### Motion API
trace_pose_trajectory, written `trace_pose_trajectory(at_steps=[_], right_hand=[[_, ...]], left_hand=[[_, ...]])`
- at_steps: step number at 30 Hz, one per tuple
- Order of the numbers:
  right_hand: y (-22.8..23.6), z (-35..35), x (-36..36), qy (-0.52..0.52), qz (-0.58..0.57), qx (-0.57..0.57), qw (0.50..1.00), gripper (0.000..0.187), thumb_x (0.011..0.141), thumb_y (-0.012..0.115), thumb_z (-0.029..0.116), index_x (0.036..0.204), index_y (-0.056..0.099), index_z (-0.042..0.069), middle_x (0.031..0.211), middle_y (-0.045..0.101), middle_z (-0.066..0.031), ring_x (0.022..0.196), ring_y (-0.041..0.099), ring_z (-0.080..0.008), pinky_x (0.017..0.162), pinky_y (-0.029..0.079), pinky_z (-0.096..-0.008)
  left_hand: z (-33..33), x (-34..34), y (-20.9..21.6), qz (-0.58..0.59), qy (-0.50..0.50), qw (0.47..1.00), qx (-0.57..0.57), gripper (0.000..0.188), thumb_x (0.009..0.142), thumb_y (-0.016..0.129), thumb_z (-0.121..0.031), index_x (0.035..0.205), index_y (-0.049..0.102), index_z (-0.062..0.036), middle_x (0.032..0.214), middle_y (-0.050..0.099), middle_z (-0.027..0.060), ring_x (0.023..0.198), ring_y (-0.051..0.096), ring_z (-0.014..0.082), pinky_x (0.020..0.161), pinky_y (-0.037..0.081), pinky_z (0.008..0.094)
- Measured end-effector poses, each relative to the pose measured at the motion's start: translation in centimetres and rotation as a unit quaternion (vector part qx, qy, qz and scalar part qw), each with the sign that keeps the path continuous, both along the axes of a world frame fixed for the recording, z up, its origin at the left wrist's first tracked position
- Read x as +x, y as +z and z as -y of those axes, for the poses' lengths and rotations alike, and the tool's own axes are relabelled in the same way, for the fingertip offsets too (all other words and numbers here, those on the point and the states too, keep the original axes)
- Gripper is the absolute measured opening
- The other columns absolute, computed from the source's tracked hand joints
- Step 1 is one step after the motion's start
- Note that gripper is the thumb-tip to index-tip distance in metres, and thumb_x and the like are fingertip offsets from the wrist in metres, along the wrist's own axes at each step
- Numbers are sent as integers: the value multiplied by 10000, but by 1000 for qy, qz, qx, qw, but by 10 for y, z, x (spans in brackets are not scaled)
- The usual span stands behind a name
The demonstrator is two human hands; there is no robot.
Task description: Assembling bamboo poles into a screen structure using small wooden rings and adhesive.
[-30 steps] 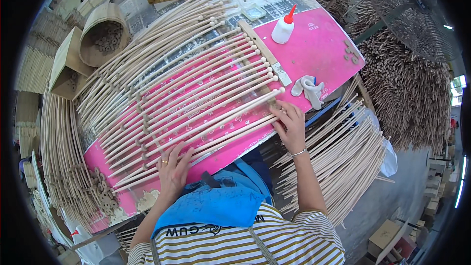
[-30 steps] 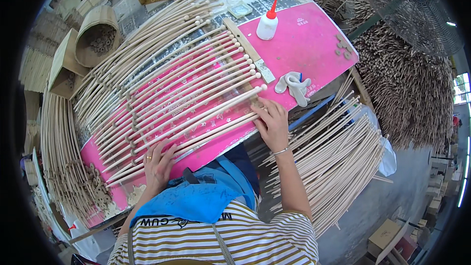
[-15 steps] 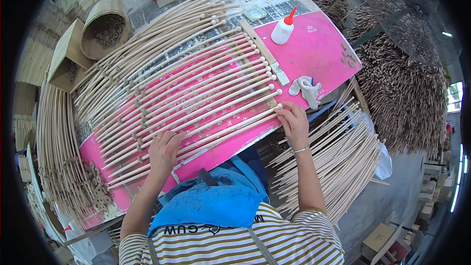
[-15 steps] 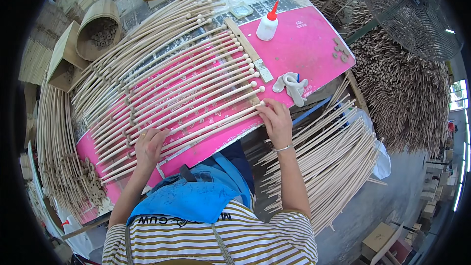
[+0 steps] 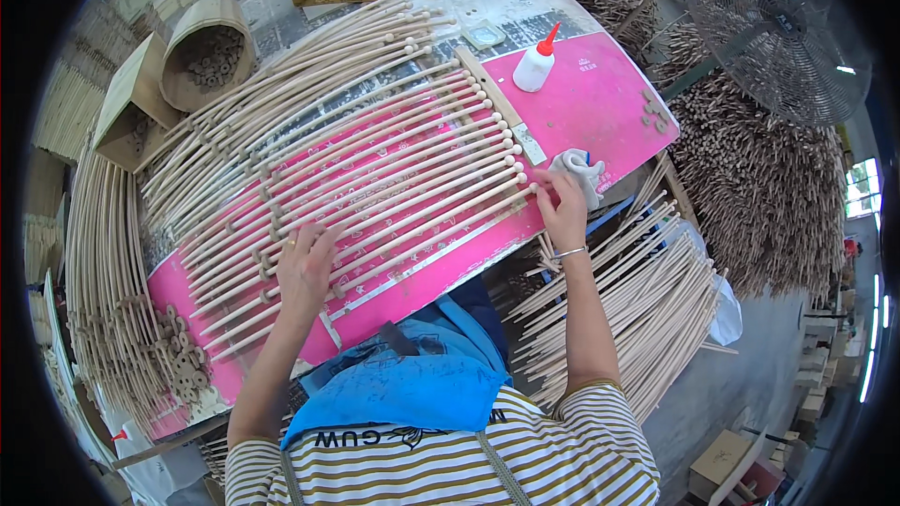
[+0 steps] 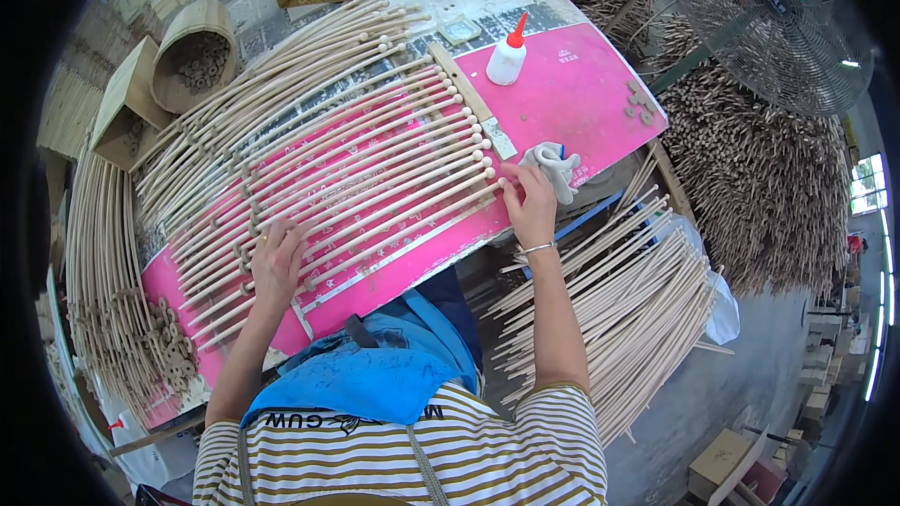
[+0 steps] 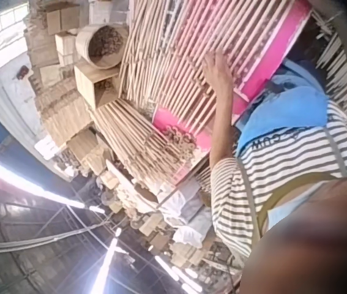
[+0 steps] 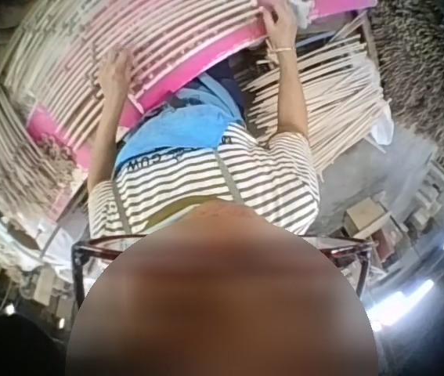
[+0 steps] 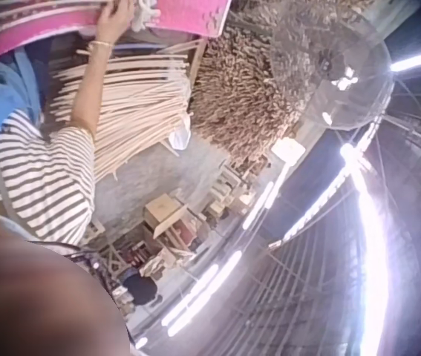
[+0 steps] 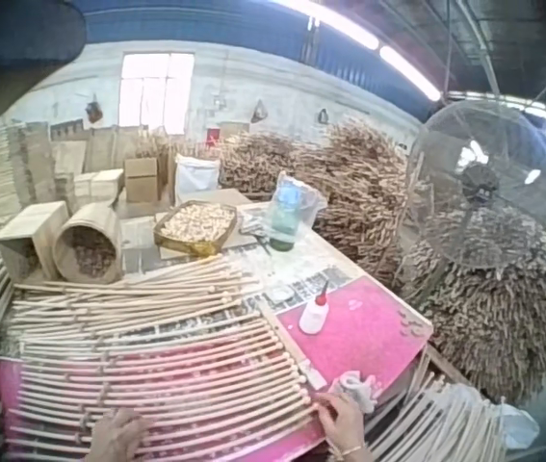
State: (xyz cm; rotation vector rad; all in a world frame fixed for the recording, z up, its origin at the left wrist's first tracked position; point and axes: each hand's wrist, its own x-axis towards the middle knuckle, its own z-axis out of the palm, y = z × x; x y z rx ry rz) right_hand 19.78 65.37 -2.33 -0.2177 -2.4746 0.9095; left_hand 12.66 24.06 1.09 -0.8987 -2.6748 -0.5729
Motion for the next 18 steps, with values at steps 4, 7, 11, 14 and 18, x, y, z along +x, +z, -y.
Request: trace_pose_trajectory(at_steps=[4,7,11,14,18], right_hand=[[0,7,-9,7,-8,-12,1000,284,847,724,119,1131,721,99,898,620,-79,831,612,-243,759,487,-374],[-4,13,-13,-10,-19,18,1000,225,842,745,148,1059,726,93,842,604,-66,782,600,-230,729,475,-368],[-11,14,-14,-59,-23,-4,998,122,838,745,139,932,713,68,799,597,-59,722,588,-208,691,474,-356],[-13,14,-16,-84,-10,-43,995,115,841,743,131,927,712,61,796,597,-56,693,584,-192,656,478,-347],[-10,16,-17,-86,-24,-46,995,121,847,742,131,940,711,59,801,604,-53,680,579,-184,635,479,-342]], left_hand=[[-3,-17,-4,13,-27,998,-62,319,832,617,-69,1136,709,-109,981,596,64,956,597,258,800,495,375],[-3,-19,-8,6,-98,994,-47,343,818,606,-63,1142,708,-112,985,596,66,951,595,258,804,502,377],[-8,-17,-10,4,-106,993,-51,425,786,612,-15,1195,688,-104,998,601,77,946,587,267,800,508,387],[-13,-18,-10,2,-113,993,-43,359,825,603,-5,1157,706,-92,979,607,91,925,598,269,777,504,397],[-12,-20,-7,32,-124,990,-65,422,813,593,-38,1221,681,-100,1003,588,80,955,586,270,820,501,391]])
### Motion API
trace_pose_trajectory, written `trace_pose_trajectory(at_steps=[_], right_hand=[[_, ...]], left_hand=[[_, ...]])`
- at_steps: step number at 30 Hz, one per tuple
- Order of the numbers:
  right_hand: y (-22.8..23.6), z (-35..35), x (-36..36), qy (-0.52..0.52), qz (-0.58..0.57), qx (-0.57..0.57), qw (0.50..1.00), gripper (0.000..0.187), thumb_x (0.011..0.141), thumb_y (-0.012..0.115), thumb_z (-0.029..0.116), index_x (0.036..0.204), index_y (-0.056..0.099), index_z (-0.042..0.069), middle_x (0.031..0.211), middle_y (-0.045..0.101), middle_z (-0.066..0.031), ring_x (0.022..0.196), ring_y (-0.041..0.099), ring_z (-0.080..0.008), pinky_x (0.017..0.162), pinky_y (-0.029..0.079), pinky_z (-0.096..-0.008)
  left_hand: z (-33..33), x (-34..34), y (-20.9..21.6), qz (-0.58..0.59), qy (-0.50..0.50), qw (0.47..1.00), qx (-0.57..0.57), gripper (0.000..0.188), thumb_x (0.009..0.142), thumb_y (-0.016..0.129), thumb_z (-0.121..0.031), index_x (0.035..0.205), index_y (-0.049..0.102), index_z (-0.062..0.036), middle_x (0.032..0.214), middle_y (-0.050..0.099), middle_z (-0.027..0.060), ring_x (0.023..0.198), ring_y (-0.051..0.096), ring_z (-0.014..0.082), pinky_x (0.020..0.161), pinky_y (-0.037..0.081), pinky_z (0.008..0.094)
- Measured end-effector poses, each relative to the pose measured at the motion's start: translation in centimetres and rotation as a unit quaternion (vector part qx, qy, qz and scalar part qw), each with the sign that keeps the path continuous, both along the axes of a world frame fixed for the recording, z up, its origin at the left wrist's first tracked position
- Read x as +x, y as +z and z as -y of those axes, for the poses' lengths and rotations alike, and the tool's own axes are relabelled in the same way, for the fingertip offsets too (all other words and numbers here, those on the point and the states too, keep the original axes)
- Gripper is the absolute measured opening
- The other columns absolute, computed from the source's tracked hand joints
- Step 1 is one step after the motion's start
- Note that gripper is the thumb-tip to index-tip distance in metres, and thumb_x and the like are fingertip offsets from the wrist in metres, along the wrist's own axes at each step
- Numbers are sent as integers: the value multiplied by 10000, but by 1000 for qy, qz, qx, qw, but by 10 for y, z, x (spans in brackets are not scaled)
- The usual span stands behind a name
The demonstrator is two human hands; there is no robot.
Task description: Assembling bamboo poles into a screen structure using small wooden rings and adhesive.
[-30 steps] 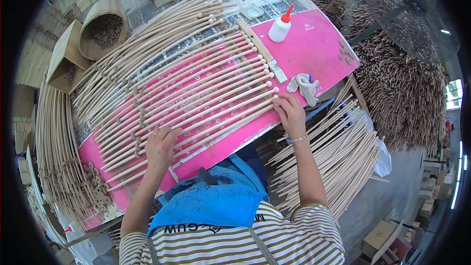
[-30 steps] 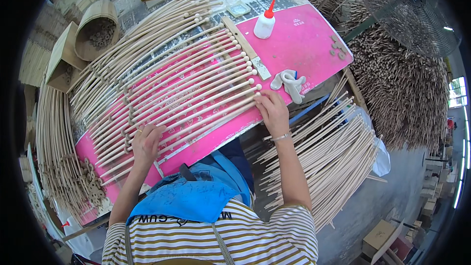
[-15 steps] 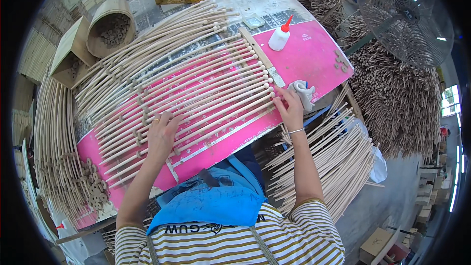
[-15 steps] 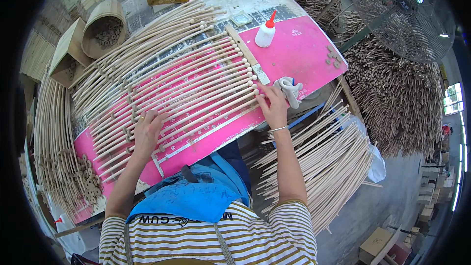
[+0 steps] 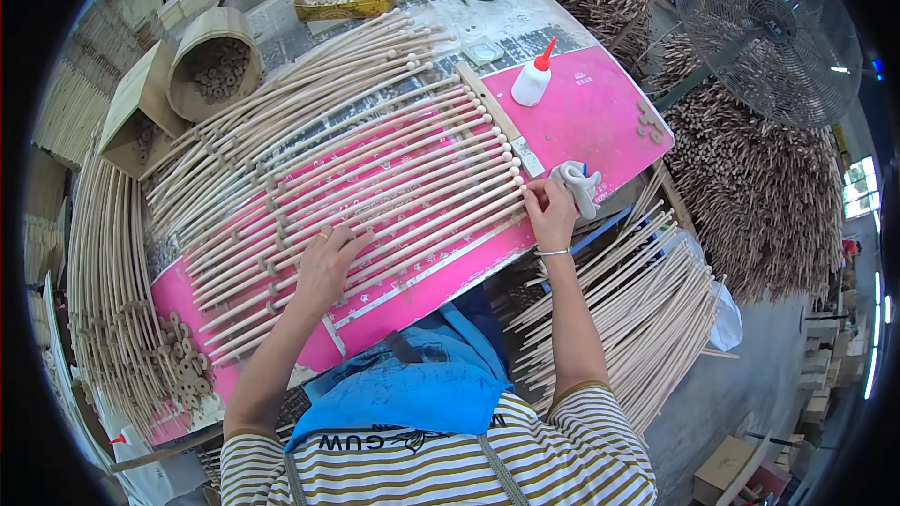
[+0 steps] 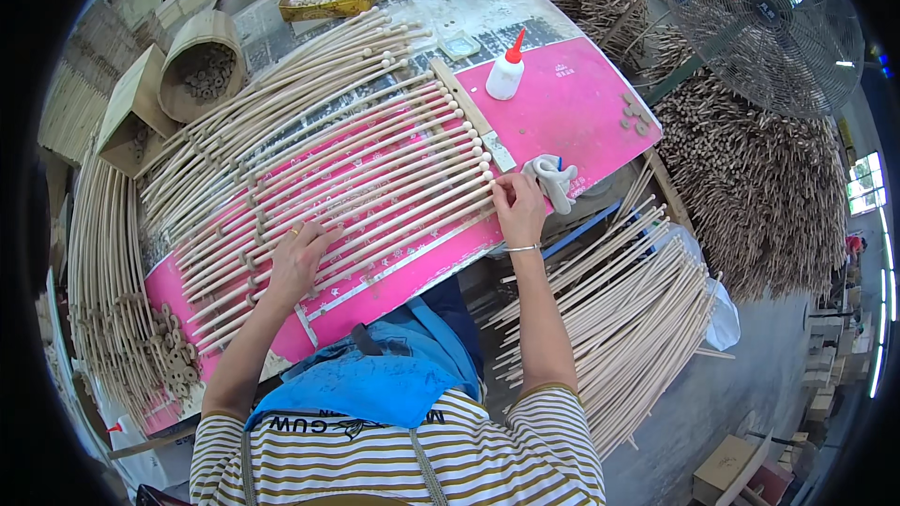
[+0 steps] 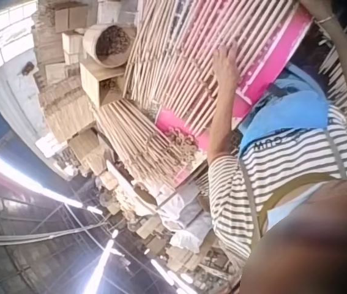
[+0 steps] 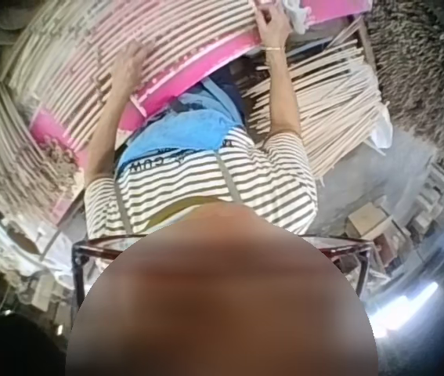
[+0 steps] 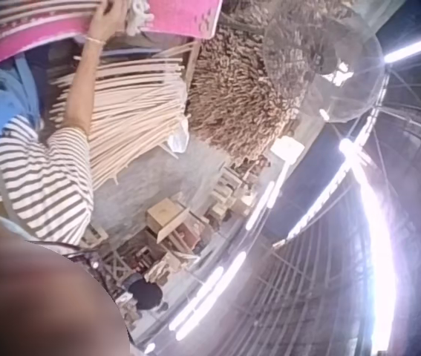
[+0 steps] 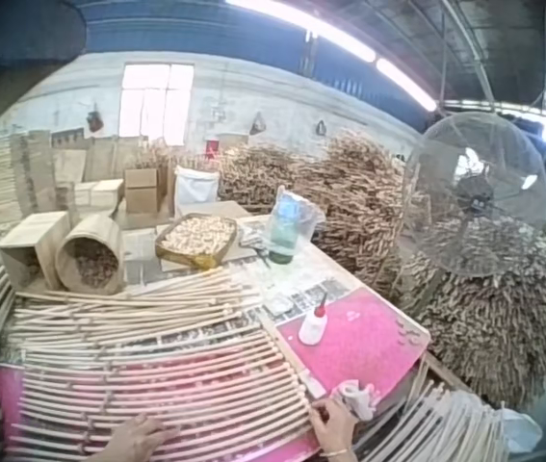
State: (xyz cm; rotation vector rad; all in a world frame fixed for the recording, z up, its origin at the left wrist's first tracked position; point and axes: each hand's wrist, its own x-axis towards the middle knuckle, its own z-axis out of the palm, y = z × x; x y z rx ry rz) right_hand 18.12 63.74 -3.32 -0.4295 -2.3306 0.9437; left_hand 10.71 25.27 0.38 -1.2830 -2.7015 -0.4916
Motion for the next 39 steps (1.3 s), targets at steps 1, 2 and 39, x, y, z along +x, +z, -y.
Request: trace_pose_trajectory(at_steps=[1,2,39], right_hand=[[1,1,0,-10,3,-29,1000,125,848,741,130,948,712,60,803,607,-53,680,580,-184,636,475,-342],[3,1,2,-5,21,-8,1000,137,855,734,144,973,719,77,814,614,-55,710,594,-197,666,472,-350],[16,-21,-6,-4,-39,103,994,179,848,716,34,1027,725,46,950,634,-100,845,629,-271,732,491,-373]], left_hand=[[0,0,0,1,2,1000,-3,423,814,592,-40,1223,680,-101,1003,588,80,959,587,270,824,501,392],[-1,0,0,1,6,1000,0,424,816,591,-41,1226,679,-101,1003,588,79,962,588,271,828,501,392],[-51,-15,13,47,117,991,51,362,847,644,-29,1205,687,-70,1108,628,85,1009,585,265,862,427,397]])
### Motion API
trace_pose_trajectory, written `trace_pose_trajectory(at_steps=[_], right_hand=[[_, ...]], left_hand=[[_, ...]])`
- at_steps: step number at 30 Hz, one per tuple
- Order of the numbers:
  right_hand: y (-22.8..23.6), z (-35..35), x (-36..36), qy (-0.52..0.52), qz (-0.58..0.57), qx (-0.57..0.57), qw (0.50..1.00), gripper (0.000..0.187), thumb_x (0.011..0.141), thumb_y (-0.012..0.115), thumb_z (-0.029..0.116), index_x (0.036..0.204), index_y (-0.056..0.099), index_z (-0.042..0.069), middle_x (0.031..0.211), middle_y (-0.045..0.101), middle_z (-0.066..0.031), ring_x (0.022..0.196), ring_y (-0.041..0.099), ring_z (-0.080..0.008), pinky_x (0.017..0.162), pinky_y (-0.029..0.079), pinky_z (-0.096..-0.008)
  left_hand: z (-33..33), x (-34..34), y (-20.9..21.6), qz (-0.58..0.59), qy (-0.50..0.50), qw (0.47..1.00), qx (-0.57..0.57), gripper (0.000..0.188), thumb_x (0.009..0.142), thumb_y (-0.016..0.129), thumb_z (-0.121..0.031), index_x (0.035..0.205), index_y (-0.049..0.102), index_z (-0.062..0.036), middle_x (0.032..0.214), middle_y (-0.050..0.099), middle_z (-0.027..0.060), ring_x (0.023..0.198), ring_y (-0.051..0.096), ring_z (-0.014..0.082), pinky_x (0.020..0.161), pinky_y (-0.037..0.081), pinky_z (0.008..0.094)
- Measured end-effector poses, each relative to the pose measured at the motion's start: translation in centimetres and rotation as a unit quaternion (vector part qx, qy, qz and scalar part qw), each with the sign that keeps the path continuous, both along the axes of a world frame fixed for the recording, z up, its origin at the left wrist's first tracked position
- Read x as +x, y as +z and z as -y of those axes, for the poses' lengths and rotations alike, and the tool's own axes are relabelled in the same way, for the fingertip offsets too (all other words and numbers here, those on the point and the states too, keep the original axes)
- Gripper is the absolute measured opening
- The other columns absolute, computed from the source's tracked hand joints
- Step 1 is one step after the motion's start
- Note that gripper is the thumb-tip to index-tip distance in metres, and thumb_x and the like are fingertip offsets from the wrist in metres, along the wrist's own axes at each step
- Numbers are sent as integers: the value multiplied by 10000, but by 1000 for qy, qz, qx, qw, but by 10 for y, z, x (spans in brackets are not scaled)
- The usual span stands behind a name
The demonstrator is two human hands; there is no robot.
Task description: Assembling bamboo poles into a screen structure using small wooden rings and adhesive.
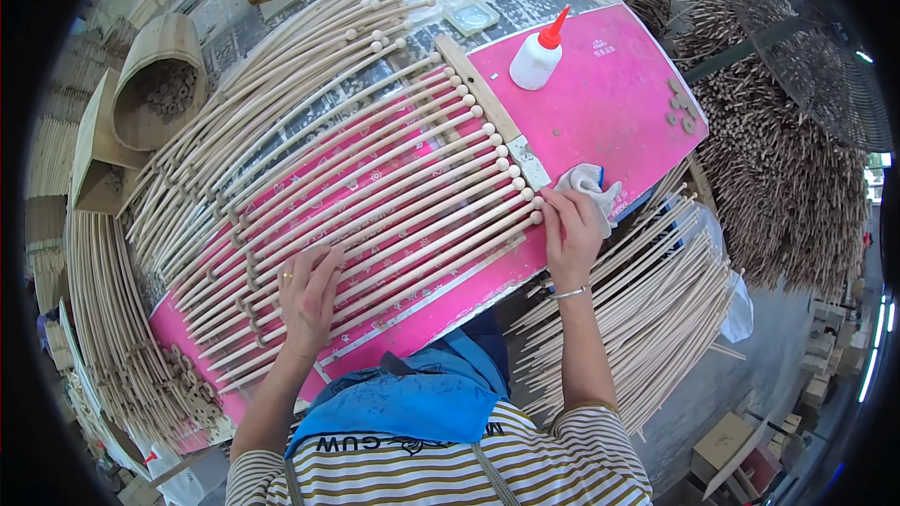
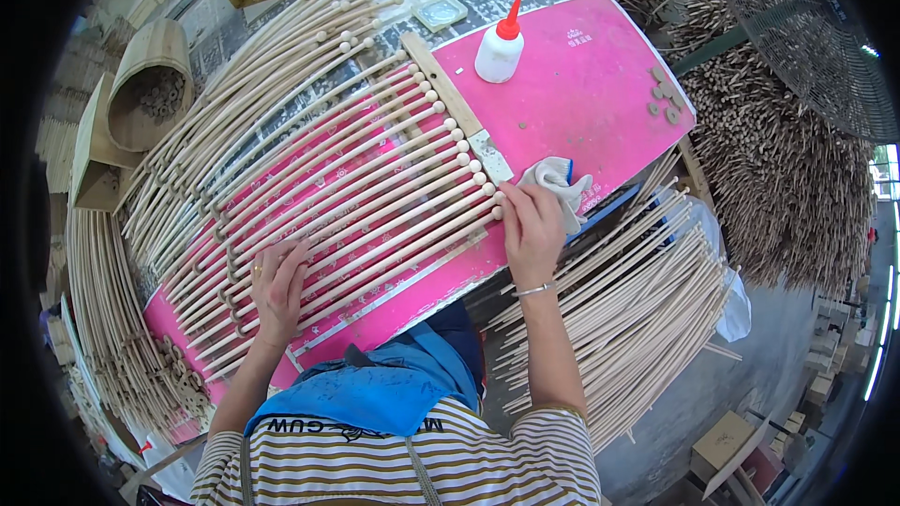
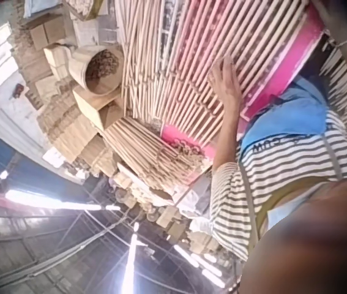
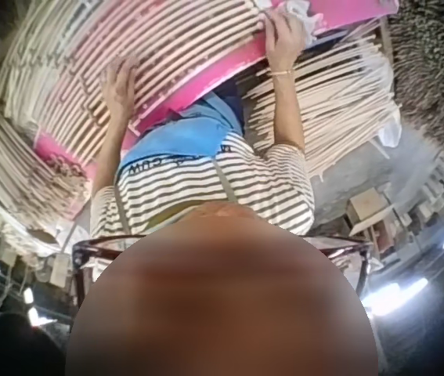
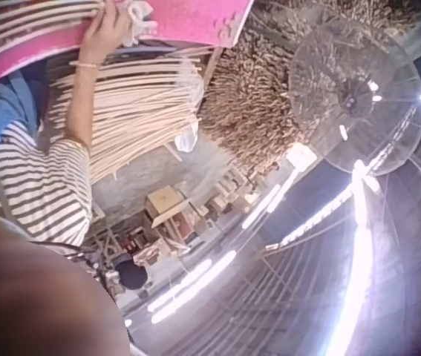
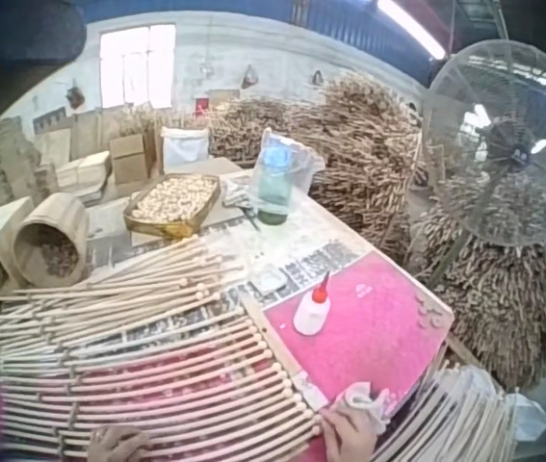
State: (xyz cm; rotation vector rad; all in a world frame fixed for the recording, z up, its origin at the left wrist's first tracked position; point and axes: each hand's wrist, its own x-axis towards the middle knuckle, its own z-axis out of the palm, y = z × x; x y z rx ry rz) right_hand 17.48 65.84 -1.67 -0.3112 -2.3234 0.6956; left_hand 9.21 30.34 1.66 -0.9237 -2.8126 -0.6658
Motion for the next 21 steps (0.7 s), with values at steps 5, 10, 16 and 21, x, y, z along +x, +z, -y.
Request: trace_pose_trajectory(at_steps=[5,10,16,21], right_hand=[[2,-1,-56,62,30,71,995,165,844,710,121,1008,712,97,944,636,-51,901,584,-246,765,417,-393],[3,-4,-71,95,90,112,985,103,834,717,171,919,683,124,867,596,-30,855,559,-239,747,384,-389],[3,-14,-75,99,96,125,983,115,799,738,133,891,671,120,817,589,-33,797,554,-233,725,367,-383],[11,-22,-79,85,97,61,990,142,829,736,143,955,688,100,837,606,-55,820,573,-248,740,394,-393]], left_hand=[[-40,-22,-8,-26,-81,996,-5,368,810,649,-33,1168,711,-89,1030,624,66,951,599,251,821,457,384],[-48,-27,-6,-2,-96,995,16,312,811,622,-25,1104,721,-63,959,601,73,904,588,259,776,488,376],[-56,-29,-12,23,-124,991,34,379,793,616,-7,1157,703,-63,1000,612,89,906,594,273,778,506,387],[-46,-59,-12,-58,-65,996,28,439,839,701,-78,1275,649,-87,1162,645,93,1086,621,283,900,505,408]])
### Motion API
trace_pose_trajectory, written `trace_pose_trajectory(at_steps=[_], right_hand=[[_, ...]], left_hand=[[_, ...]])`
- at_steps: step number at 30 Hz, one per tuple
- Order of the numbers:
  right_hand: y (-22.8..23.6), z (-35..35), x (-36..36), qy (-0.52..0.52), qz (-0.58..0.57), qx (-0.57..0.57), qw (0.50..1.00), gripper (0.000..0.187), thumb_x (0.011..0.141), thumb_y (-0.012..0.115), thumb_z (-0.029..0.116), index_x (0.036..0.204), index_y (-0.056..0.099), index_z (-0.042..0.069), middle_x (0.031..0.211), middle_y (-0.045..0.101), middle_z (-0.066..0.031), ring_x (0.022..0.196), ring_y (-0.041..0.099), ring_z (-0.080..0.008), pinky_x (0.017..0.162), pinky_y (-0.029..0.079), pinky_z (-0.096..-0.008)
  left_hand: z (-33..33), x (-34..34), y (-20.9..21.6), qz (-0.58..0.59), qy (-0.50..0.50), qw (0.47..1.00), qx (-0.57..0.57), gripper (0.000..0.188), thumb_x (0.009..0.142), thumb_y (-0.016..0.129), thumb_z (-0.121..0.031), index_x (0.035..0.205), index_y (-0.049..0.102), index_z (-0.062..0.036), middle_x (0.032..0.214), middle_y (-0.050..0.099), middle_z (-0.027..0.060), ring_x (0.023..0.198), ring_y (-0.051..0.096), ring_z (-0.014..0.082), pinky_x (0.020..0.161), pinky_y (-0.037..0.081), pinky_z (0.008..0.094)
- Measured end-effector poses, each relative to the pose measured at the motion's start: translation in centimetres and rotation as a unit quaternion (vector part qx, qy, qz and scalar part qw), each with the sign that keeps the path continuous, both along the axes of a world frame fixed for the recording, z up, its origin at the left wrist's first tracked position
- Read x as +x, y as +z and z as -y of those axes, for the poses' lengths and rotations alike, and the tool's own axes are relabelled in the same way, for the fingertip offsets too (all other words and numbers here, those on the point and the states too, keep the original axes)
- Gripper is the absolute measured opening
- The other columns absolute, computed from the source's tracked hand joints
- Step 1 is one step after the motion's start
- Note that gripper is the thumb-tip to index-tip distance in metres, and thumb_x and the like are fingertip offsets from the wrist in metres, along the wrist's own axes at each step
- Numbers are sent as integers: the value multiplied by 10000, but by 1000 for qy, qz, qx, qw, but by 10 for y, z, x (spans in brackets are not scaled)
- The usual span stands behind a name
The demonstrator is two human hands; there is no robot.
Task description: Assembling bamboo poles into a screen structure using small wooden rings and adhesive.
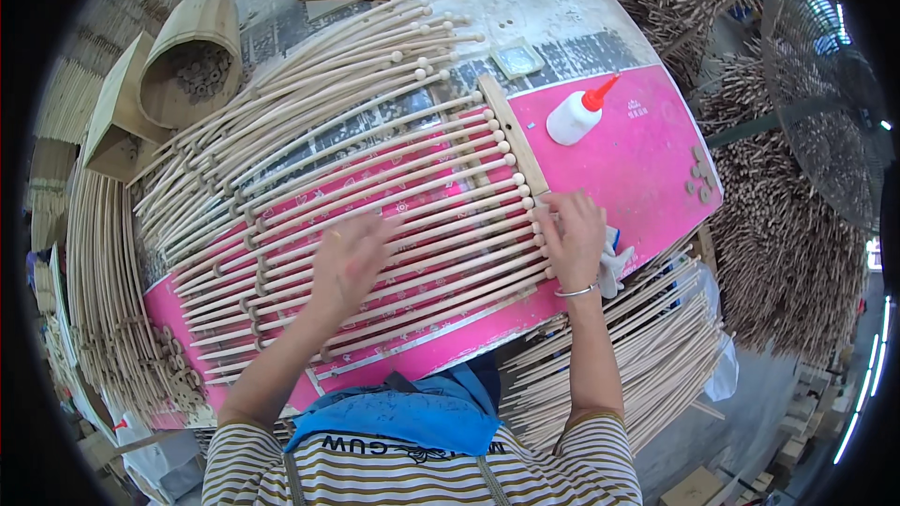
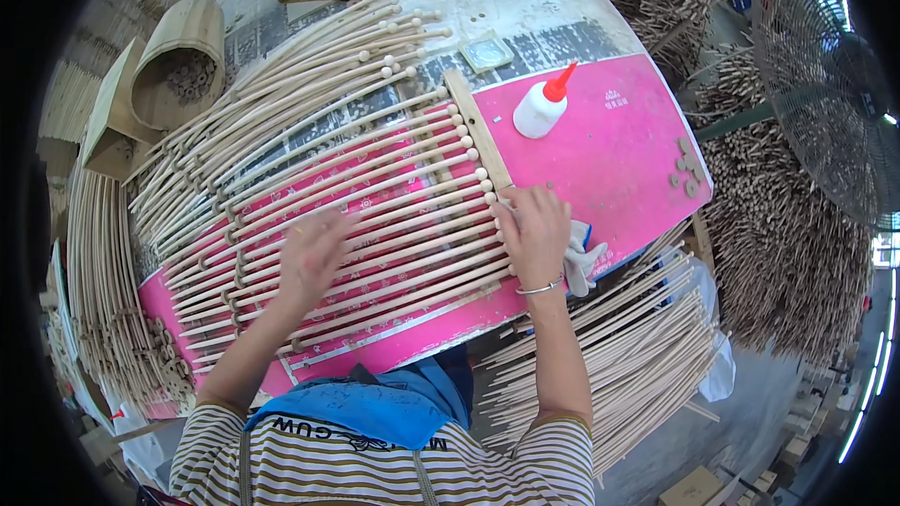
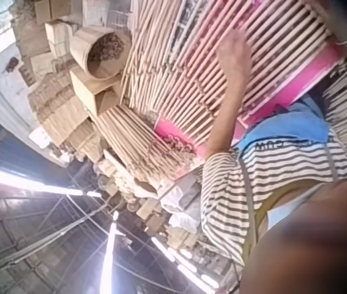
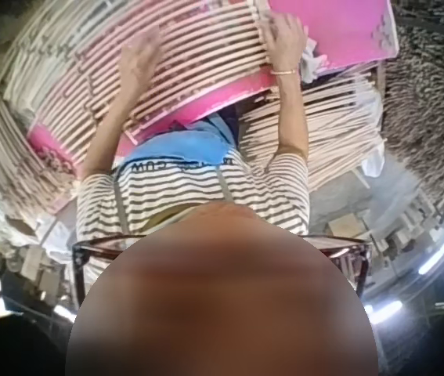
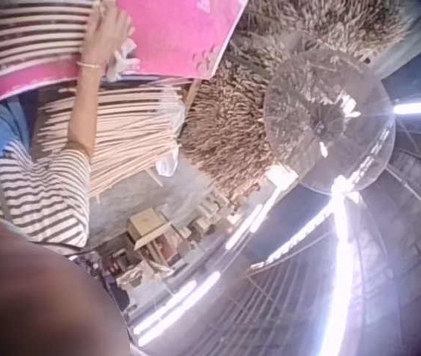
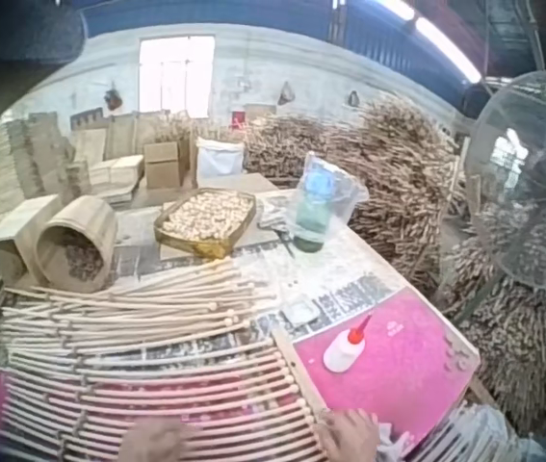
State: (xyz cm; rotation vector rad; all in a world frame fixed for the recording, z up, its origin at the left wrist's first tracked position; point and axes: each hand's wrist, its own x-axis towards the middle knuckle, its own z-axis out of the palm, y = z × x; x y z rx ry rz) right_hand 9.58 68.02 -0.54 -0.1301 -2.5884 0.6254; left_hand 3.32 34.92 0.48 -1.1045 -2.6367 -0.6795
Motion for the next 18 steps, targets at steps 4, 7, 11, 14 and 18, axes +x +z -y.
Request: trace_pose_trajectory(at_steps=[4,7,11,14,18], right_hand=[[2,-30,-25,-118,-95,-103,983,328,851,745,137,1125,635,-5,990,633,-140,927,600,-288,838,462,-433],[-16,-51,-66,-133,-91,-140,977,574,824,790,166,1296,527,-30,1165,614,-177,1080,598,-306,950,470,-424],[-48,-60,-104,-67,-76,-410,906,713,790,828,164,1373,463,-22,1301,579,-188,1194,579,-288,1019,463,-410],[-58,-62,-119,-94,-59,-365,925,701,780,834,136,1366,478,-9,1258,605,-158,1141,607,-266,975,487,-405],[-46,-53,-123,-135,-69,-323,934,702,764,843,115,1356,487,-3,1190,629,-131,1064,633,-241,926,509,-382]], left_hand=[[19,-60,-9,7,138,989,-46,574,951,630,-212,1485,450,-102,1502,471,134,1392,429,321,1151,334,461],[22,-82,-22,14,162,980,-112,558,991,576,-272,1496,431,-85,1542,425,134,1453,360,300,1203,260,475],[14,-80,-35,-11,140,982,-127,566,971,592,-292,1474,456,-71,1512,448,138,1411,401,321,1174,278,494],[9,-74,-35,-12,149,982,-118,558,967,594,-286,1467,467,-73,1507,450,136,1388,422,315,1153,299,496],[11,-76,-31,8,147,981,-129,544,963,603,-278,1459,483,-90,1504,465,101,1377,434,299,1159,273,503]])
